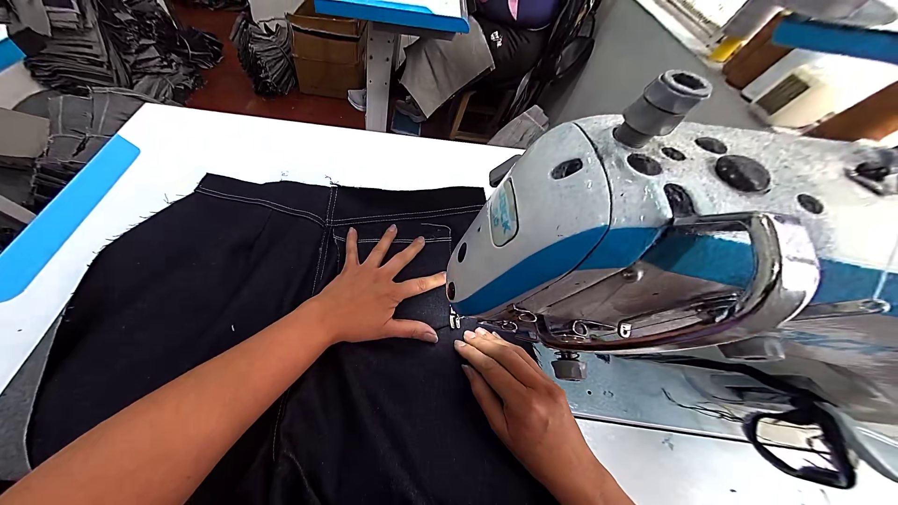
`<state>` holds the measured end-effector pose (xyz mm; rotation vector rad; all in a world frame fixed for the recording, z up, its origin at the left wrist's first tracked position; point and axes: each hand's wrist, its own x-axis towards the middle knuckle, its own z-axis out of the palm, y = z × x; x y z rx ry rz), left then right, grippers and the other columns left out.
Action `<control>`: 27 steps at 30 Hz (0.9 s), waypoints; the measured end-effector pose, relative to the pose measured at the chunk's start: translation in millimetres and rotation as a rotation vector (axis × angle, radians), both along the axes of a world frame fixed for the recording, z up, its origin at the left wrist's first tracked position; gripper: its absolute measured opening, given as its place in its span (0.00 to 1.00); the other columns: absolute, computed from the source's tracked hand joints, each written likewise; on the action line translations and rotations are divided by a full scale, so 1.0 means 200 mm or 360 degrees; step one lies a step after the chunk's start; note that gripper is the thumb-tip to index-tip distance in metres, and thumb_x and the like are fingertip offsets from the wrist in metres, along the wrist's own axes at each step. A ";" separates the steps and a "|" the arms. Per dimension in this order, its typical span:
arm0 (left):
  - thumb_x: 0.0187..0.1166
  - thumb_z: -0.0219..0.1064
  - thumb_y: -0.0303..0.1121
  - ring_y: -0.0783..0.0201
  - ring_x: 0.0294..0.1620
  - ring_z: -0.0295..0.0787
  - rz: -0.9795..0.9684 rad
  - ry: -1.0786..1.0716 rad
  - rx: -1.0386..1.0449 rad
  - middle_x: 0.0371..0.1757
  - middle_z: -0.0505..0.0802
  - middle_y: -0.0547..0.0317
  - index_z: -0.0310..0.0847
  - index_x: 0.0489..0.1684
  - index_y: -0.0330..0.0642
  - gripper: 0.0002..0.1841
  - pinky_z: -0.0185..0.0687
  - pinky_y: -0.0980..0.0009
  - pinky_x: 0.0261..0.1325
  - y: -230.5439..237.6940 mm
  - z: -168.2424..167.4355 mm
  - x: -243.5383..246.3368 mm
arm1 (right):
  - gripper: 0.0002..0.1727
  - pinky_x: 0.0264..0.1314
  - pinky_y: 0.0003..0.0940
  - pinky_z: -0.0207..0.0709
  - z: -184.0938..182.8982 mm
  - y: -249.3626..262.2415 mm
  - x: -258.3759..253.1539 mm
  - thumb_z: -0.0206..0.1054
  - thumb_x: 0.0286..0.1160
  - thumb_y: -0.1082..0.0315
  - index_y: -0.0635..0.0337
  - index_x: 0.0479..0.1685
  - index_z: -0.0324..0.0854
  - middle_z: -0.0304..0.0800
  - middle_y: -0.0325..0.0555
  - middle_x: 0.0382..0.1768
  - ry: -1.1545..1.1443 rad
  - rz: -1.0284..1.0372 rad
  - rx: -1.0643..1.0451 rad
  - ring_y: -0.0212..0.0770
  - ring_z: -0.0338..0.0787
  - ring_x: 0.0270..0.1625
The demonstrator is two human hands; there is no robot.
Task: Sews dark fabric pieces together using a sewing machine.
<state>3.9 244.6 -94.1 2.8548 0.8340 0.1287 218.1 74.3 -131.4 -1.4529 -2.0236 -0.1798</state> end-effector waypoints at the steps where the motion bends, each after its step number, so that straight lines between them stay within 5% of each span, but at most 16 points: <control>1: 0.68 0.41 0.84 0.29 0.94 0.35 -0.0002 -0.0008 0.0006 0.95 0.56 0.49 0.57 0.89 0.86 0.43 0.23 0.12 0.75 0.00 0.00 0.00 | 0.16 0.70 0.33 0.83 0.00 0.00 0.00 0.61 0.83 0.64 0.56 0.55 0.94 0.97 0.45 0.54 0.0012 -0.0003 0.0005 0.43 0.92 0.66; 6: 0.68 0.43 0.83 0.29 0.94 0.36 0.0006 -0.0026 0.0004 0.95 0.58 0.49 0.59 0.89 0.86 0.43 0.23 0.12 0.75 0.00 0.00 0.00 | 0.15 0.72 0.31 0.81 0.00 0.00 0.01 0.62 0.82 0.64 0.56 0.52 0.95 0.97 0.46 0.55 0.0093 0.0007 0.0001 0.42 0.91 0.67; 9: 0.68 0.42 0.84 0.28 0.94 0.36 0.0002 -0.0040 0.0027 0.95 0.58 0.49 0.59 0.88 0.85 0.43 0.24 0.11 0.75 0.00 -0.01 0.00 | 0.17 0.62 0.25 0.85 0.02 0.00 0.03 0.61 0.85 0.58 0.56 0.44 0.95 0.98 0.45 0.49 0.0331 -0.0032 -0.0004 0.35 0.94 0.60; 12: 0.67 0.42 0.84 0.28 0.94 0.38 0.0004 -0.0048 0.0064 0.94 0.60 0.49 0.61 0.88 0.85 0.43 0.26 0.11 0.74 0.00 -0.01 0.00 | 0.31 0.53 0.25 0.86 0.04 0.00 0.08 0.47 0.93 0.47 0.58 0.38 0.91 0.97 0.39 0.40 0.0769 -0.0087 -0.0080 0.26 0.94 0.49; 14: 0.68 0.43 0.83 0.28 0.94 0.39 0.0003 -0.0064 0.0093 0.94 0.61 0.49 0.62 0.88 0.84 0.43 0.27 0.11 0.74 -0.01 -0.02 0.00 | 0.30 0.56 0.28 0.89 0.03 0.01 0.10 0.43 0.93 0.51 0.58 0.37 0.88 0.97 0.36 0.38 0.1002 -0.0114 -0.0122 0.25 0.95 0.48; 17: 0.68 0.43 0.83 0.30 0.94 0.40 0.0017 -0.0056 0.0108 0.93 0.62 0.49 0.65 0.87 0.82 0.43 0.26 0.11 0.75 -0.02 -0.01 0.00 | 0.23 0.52 0.25 0.90 0.03 0.04 0.10 0.47 0.88 0.60 0.60 0.36 0.87 0.96 0.34 0.34 0.1036 -0.0173 -0.0109 0.23 0.95 0.44; 23: 0.69 0.44 0.82 0.28 0.93 0.46 -0.0005 -0.0102 0.0137 0.91 0.66 0.46 0.72 0.83 0.77 0.43 0.29 0.10 0.73 -0.02 -0.01 0.00 | 0.20 0.54 0.15 0.83 0.07 0.05 0.19 0.52 0.88 0.50 0.56 0.40 0.82 0.92 0.26 0.34 0.0972 -0.0001 -0.0238 0.11 0.89 0.46; 27: 0.70 0.50 0.79 0.29 0.93 0.44 -0.0004 -0.0149 0.0160 0.91 0.65 0.45 0.74 0.83 0.72 0.42 0.25 0.12 0.75 -0.03 -0.01 0.00 | 0.17 0.50 0.11 0.81 0.13 0.05 0.29 0.57 0.86 0.45 0.39 0.36 0.86 0.90 0.15 0.33 0.1015 0.0141 -0.0358 0.08 0.86 0.43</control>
